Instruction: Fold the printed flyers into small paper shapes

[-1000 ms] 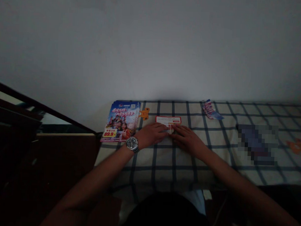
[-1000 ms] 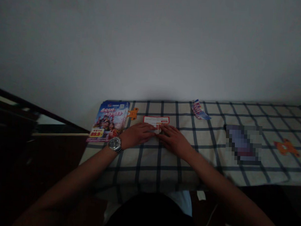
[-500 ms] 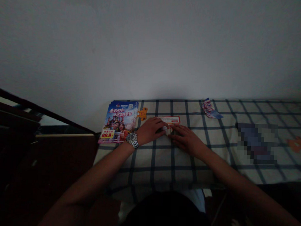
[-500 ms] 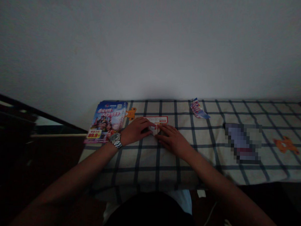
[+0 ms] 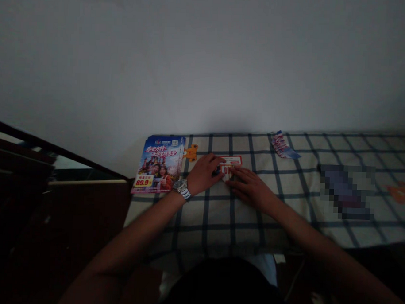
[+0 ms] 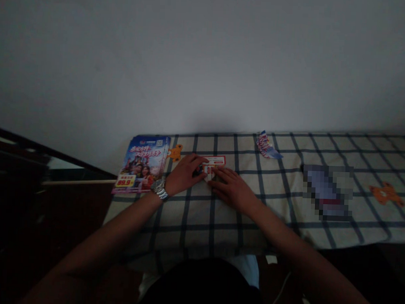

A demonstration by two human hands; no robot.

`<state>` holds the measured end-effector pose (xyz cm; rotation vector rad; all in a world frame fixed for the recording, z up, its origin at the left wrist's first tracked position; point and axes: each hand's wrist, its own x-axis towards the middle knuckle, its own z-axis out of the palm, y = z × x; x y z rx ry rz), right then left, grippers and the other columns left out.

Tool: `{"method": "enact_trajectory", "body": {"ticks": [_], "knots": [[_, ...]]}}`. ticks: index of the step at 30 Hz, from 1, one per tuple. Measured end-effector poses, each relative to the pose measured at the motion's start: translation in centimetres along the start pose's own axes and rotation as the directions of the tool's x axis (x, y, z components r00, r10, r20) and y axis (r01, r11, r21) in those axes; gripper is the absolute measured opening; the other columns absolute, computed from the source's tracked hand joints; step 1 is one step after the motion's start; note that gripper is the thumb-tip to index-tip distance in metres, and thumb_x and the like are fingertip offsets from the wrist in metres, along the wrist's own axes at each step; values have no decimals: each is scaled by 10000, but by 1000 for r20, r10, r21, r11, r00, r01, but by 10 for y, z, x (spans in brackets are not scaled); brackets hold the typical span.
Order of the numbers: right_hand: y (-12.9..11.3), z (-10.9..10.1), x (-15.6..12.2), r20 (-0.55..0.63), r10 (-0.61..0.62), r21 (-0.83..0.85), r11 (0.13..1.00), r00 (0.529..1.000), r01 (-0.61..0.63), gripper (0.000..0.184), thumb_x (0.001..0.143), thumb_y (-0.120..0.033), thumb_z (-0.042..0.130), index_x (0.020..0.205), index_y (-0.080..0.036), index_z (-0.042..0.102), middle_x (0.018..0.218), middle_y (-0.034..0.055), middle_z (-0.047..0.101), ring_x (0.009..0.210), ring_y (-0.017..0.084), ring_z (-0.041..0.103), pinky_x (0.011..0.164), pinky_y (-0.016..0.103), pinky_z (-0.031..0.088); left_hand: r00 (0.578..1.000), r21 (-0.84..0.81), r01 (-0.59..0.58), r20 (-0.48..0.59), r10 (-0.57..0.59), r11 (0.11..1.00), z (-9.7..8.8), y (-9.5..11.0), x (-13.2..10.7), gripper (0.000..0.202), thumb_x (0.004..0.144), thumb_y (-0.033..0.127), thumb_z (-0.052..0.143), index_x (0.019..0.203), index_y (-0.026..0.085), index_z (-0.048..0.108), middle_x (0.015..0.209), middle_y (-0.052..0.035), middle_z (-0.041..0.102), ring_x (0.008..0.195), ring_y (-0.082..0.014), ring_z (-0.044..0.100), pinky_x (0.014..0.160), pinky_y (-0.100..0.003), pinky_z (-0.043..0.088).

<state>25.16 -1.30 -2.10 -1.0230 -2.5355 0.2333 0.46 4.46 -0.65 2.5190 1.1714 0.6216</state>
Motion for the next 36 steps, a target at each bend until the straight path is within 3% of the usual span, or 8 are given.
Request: {"method": "enact_trajectory", "body": {"ticks": [10,17,23,27,30,36], "knots": [[1,4,-3,24,2,-40,999,1000,-1,402,987,-278,591,1388,-258,614,1591,114,445,1492,323,378,1177,586,396,1000,21,19,-16,-19,1000,5,0,2,401,890,303,696,1275,234,604,1152,-83,564,1071,-271,573,965,-451,486],[-3,3,-2,11,17,-29,999,1000,-16,391,977,-272,607,1367,-269,631,1595,99,442,1485,321,390,1171,601,403,999,47,29,-31,-28,998,4,4,1,351,911,315,670,1247,230,611,1161,-87,568,1061,-266,571,945,-444,499],[-5,4,-1,-11,27,-30,999,1000,-28,380,974,-270,612,1353,-263,642,1573,103,471,1479,313,401,1177,590,404,992,169,-99,-61,111,981,-1,11,-9,243,980,329,597,1190,214,639,1275,-91,592,1168,-279,542,1029,-463,477],[-5,6,-1,-31,41,-3,999,999,-41,403,957,-261,638,1359,-288,636,1573,83,475,1472,309,412,1168,605,412,977,210,-209,8,212,955,-8,14,-21,240,1019,299,522,1208,227,651,1297,-89,616,1252,-271,533,1152,-507,403],[-5,7,-2,-34,46,7,999,998,-45,415,950,-256,646,1363,-291,632,1575,78,473,1471,307,415,1166,604,417,977,166,-215,40,211,962,-11,13,-31,319,1018,321,522,1311,233,613,1420,-98,563,1374,-280,466,1183,-511,387],[-5,7,-4,-14,44,-10,999,999,-44,456,961,-254,629,1412,-304,586,1584,77,459,1481,307,398,1177,603,404,973,137,-203,136,185,969,-7,10,-42,445,1038,396,481,1459,253,510,1480,-93,527,1431,-278,431,1198,-501,386]]}}
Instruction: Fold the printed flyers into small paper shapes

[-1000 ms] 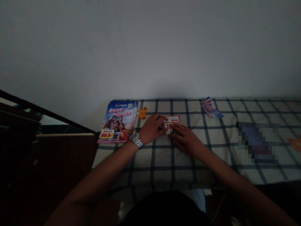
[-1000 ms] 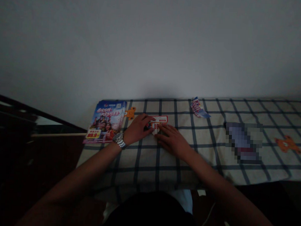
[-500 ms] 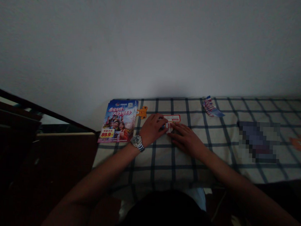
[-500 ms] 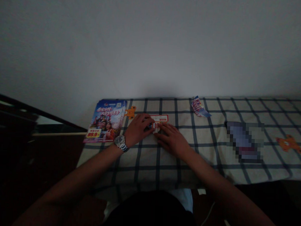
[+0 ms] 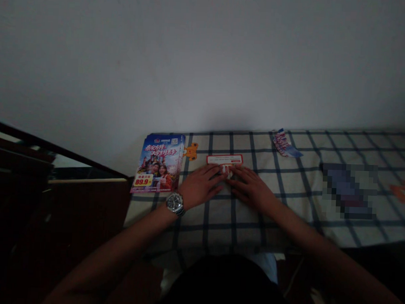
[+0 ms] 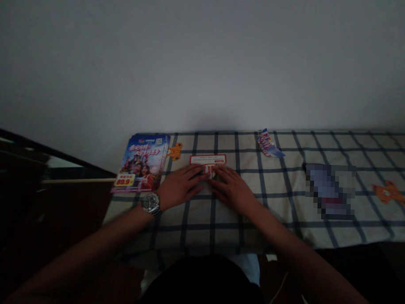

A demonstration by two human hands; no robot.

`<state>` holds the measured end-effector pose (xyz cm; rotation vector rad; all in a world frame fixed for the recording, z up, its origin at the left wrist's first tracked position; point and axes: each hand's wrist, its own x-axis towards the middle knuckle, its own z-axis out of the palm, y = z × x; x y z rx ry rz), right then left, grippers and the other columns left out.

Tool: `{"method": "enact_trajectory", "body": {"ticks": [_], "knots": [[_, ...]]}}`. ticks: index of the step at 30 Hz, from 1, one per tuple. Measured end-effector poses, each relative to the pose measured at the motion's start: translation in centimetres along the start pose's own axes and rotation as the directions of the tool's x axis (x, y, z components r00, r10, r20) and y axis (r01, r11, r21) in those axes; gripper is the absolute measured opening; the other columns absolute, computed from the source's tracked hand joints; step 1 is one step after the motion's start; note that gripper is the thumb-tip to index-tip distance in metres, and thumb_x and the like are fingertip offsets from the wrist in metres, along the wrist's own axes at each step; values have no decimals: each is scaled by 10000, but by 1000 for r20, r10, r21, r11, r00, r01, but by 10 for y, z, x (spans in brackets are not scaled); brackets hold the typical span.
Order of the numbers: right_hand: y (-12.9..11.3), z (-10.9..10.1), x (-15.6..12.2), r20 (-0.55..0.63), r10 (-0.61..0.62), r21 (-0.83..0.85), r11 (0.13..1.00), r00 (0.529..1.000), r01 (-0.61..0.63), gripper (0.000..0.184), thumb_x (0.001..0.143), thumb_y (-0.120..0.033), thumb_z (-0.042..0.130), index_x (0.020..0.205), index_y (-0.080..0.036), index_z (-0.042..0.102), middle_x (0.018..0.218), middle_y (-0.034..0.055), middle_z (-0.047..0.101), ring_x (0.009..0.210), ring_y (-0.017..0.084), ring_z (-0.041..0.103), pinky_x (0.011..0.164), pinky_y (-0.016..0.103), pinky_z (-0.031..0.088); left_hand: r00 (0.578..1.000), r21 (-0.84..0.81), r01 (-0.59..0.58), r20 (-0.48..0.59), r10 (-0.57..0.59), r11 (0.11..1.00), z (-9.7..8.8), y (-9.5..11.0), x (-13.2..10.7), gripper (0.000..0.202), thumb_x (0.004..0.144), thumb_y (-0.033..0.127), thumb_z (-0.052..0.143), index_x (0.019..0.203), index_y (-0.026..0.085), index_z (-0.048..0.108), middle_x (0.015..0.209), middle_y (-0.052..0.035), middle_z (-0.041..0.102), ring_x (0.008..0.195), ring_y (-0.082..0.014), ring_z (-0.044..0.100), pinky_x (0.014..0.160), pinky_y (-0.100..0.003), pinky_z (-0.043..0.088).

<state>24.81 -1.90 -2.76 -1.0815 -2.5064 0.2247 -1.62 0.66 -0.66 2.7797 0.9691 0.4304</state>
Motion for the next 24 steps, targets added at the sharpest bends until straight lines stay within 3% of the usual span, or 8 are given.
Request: {"method": "enact_trajectory", "body": {"ticks": [11,16,19,24], "knots": [[-5,-1,-3,24,12,-27,1000,1000,-11,452,978,-266,591,1427,-287,549,1591,78,446,1493,310,375,1193,588,388,999,-14,37,21,-37,999,3,4,-4,488,1049,416,456,1510,256,448,1555,-76,469,1495,-253,352,1264,-491,266],[-5,-6,4,1,82,38,996,997,-82,547,983,-284,579,1511,-246,443,1501,103,549,1410,294,481,1156,543,436,998,-15,66,22,-66,998,5,6,-3,494,1053,440,438,1511,254,443,1572,-76,454,1493,-255,360,1264,-493,255],[-4,-7,14,2,138,-22,990,990,-138,543,989,-303,564,1512,-219,446,1447,134,585,1314,315,551,1095,533,468,997,2,72,31,-72,997,6,8,-3,513,1058,450,418,1533,257,410,1592,-71,427,1499,-253,351,1266,-488,248],[-5,-5,25,11,130,-148,981,991,-127,463,996,-326,560,1438,-192,536,1434,164,574,1302,339,529,1081,543,434,996,31,83,38,-85,996,6,9,-2,506,1061,465,398,1526,267,420,1592,-48,433,1499,-239,351,1272,-466,236]]}}
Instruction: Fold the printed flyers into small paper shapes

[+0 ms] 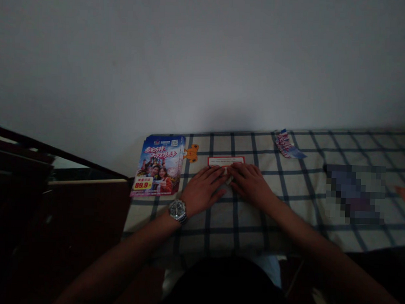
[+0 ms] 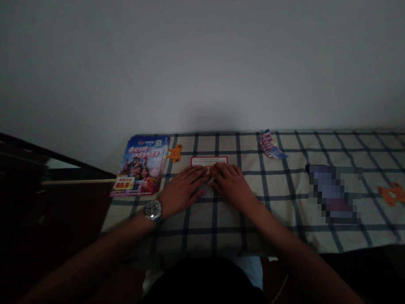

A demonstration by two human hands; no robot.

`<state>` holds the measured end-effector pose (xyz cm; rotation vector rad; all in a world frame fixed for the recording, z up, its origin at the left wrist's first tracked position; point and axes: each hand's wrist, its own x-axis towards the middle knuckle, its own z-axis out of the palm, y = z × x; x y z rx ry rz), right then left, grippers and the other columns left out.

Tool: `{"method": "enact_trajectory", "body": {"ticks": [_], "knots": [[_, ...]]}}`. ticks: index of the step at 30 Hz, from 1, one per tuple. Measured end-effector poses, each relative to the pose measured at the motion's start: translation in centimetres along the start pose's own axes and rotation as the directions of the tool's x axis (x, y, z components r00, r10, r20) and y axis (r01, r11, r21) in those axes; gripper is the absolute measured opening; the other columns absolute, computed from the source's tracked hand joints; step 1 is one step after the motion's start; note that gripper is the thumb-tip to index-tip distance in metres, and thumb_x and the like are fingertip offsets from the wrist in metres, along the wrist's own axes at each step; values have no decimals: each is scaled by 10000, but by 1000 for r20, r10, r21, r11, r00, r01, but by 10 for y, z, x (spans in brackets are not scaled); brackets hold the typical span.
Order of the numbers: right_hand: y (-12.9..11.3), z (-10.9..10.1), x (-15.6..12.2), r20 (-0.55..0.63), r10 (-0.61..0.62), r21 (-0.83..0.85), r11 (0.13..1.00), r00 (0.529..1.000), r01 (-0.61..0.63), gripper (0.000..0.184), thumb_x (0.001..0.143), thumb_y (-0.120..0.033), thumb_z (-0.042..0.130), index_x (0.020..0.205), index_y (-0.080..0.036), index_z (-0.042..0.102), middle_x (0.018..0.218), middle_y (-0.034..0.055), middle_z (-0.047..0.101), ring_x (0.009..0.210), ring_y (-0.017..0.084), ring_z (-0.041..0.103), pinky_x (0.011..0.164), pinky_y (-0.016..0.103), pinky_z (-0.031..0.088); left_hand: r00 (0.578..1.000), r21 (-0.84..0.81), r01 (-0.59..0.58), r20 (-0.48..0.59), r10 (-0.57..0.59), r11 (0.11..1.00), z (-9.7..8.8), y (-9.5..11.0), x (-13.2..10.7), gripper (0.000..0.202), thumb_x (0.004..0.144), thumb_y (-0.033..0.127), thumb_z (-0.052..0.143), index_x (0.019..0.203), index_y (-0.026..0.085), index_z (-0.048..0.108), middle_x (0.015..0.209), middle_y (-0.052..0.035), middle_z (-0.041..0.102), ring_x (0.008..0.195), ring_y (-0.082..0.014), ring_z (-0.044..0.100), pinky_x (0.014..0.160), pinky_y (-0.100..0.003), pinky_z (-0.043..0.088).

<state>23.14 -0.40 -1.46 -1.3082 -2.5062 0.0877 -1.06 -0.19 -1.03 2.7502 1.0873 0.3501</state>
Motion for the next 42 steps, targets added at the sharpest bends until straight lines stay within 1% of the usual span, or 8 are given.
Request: {"method": "enact_trajectory", "body": {"ticks": [4,7,11,16,22,31,36,42], "knots": [[1,3,-1,-14,-13,-3,1000,1000,13,458,996,-327,566,1428,-176,547,1447,148,570,1333,318,499,1142,515,390,1000,-8,1,-11,-1,1000,0,0,-1,531,1063,485,379,1536,246,405,1586,-44,444,1500,-232,350,1271,-452,244],[2,6,-4,-24,-20,17,1000,1000,20,475,999,-323,558,1453,-187,528,1463,139,563,1352,315,490,1160,525,380,1000,-13,5,-11,-5,1000,-1,0,-1,555,1062,493,378,1553,236,377,1591,-42,440,1504,-224,343,1274,-441,242],[4,9,-5,-39,-22,44,999,999,24,486,994,-311,563,1469,-218,519,1451,125,581,1352,317,498,1151,553,391,1000,-9,3,-1,-3,1000,-2,1,-1,559,1062,485,384,1558,227,373,1599,-38,430,1511,-227,329,1278,-435,233],[5,7,-3,-43,-35,63,997,998,38,454,1006,-313,547,1447,-204,543,1429,114,603,1342,306,511,1148,533,402,1000,-12,1,-12,-2,1000,-1,1,0,551,1064,475,380,1554,221,380,1596,-47,432,1508,-232,336,1276,-444,235],[1,2,-1,-52,-7,67,998,999,10,419,1011,-312,542,1411,-190,572,1410,113,618,1302,299,536,1126,509,421,1000,-14,14,-25,-14,1000,2,1,-2,546,1062,472,389,1553,233,379,1584,-42,448,1497,-236,354,1264,-451,261],[1,5,1,-24,0,13,1000,1000,1,431,1018,-337,533,1424,-197,563,1407,112,614,1292,305,521,1122,507,403,999,-20,35,-20,-35,999,3,1,-1,540,1064,471,388,1553,243,376,1608,-42,412,1498,-231,352,1272,-457,243],[-1,1,3,0,3,-28,1000,1000,-3,429,1024,-349,521,1419,-186,564,1402,116,614,1272,303,520,1102,494,397,999,-20,29,-20,-29,999,3,0,-2,542,1061,470,400,1555,248,374,1602,-36,423,1504,-224,340,1275,-451,240],[-2,-5,10,23,14,-71,997,1000,-13,382,1033,-300,493,1395,-215,579,1364,106,640,1225,298,546,1053,491,398,999,-31,6,-44,-7,1000,5,-2,-2,514,1058,427,427,1539,249,407,1593,-45,436,1502,-226,345,1270,-456,249]]}}
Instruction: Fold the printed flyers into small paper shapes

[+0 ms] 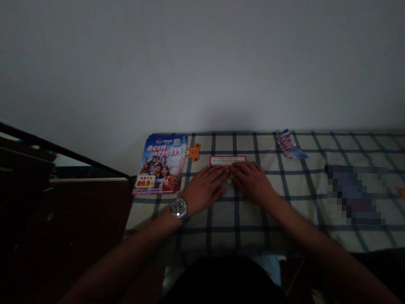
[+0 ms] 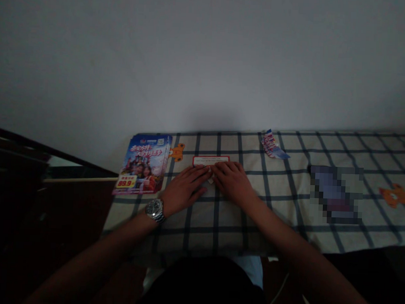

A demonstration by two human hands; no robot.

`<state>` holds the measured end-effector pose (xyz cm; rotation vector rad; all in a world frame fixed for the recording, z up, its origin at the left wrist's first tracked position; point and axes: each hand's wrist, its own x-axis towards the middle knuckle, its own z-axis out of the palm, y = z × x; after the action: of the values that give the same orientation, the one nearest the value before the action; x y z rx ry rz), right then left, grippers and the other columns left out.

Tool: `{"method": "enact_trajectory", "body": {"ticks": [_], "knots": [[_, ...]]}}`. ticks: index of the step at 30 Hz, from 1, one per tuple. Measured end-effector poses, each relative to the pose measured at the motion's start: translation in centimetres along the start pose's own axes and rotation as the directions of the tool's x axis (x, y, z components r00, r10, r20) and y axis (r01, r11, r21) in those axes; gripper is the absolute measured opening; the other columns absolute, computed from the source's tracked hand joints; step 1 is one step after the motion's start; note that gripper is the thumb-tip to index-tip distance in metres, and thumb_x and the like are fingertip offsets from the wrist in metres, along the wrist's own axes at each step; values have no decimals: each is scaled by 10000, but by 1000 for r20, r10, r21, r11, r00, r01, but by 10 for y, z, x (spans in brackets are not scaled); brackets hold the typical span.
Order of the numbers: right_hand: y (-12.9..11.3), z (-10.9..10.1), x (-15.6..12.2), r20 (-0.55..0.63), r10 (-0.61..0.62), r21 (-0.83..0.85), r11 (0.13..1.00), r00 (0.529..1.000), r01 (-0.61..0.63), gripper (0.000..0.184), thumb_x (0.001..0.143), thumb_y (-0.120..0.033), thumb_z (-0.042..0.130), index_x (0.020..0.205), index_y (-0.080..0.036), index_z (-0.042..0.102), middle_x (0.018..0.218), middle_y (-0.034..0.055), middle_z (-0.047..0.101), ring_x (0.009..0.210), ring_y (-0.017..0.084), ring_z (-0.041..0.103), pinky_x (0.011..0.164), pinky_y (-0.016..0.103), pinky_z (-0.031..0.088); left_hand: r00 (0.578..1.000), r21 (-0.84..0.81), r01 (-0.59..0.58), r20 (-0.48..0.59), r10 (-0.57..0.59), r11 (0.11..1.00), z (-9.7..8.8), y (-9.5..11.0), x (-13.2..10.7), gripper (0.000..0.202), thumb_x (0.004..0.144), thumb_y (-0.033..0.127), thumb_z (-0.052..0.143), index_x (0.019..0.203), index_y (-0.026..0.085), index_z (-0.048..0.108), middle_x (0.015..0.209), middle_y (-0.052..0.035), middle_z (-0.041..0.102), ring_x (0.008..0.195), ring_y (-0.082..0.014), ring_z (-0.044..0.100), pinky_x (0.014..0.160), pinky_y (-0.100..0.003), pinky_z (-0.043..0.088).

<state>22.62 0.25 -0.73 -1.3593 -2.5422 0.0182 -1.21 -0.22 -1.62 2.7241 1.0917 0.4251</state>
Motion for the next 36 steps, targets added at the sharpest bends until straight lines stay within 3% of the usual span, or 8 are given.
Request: {"method": "enact_trajectory", "body": {"ticks": [15,24,31,36], "knots": [[5,8,-5,-93,9,158,987,996,6,350,1034,-292,470,1343,-220,618,1354,102,642,1233,275,562,1093,485,416,1000,-19,-7,7,7,1000,-2,-1,2,508,1063,400,416,1546,246,387,1582,-43,450,1493,-221,361,1271,-466,241],[5,10,-1,-65,42,68,997,997,-38,380,1031,-321,489,1385,-252,609,1327,102,640,1194,300,547,1033,494,425,1000,-26,2,-1,-2,1000,-1,-2,3,494,1056,396,438,1527,249,418,1580,-30,454,1479,-211,379,1272,-449,242],[8,12,-1,-57,40,98,995,998,-35,405,1010,-360,529,1400,-271,597,1331,93,633,1185,301,547,1018,487,424,1000,-59,-6,-6,6,998,-3,-4,1,445,1052,388,441,1447,191,489,1588,-64,445,1493,-208,365,1283,-451,236],[6,8,-1,-61,38,117,993,997,-30,426,999,-403,546,1401,-270,596,1330,99,632,1189,312,545,1017,494,423,999,-65,-33,5,34,997,-3,-7,0,433,1052,372,444,1448,207,494,1594,-68,433,1512,-224,338,1280,-489,227]]}}
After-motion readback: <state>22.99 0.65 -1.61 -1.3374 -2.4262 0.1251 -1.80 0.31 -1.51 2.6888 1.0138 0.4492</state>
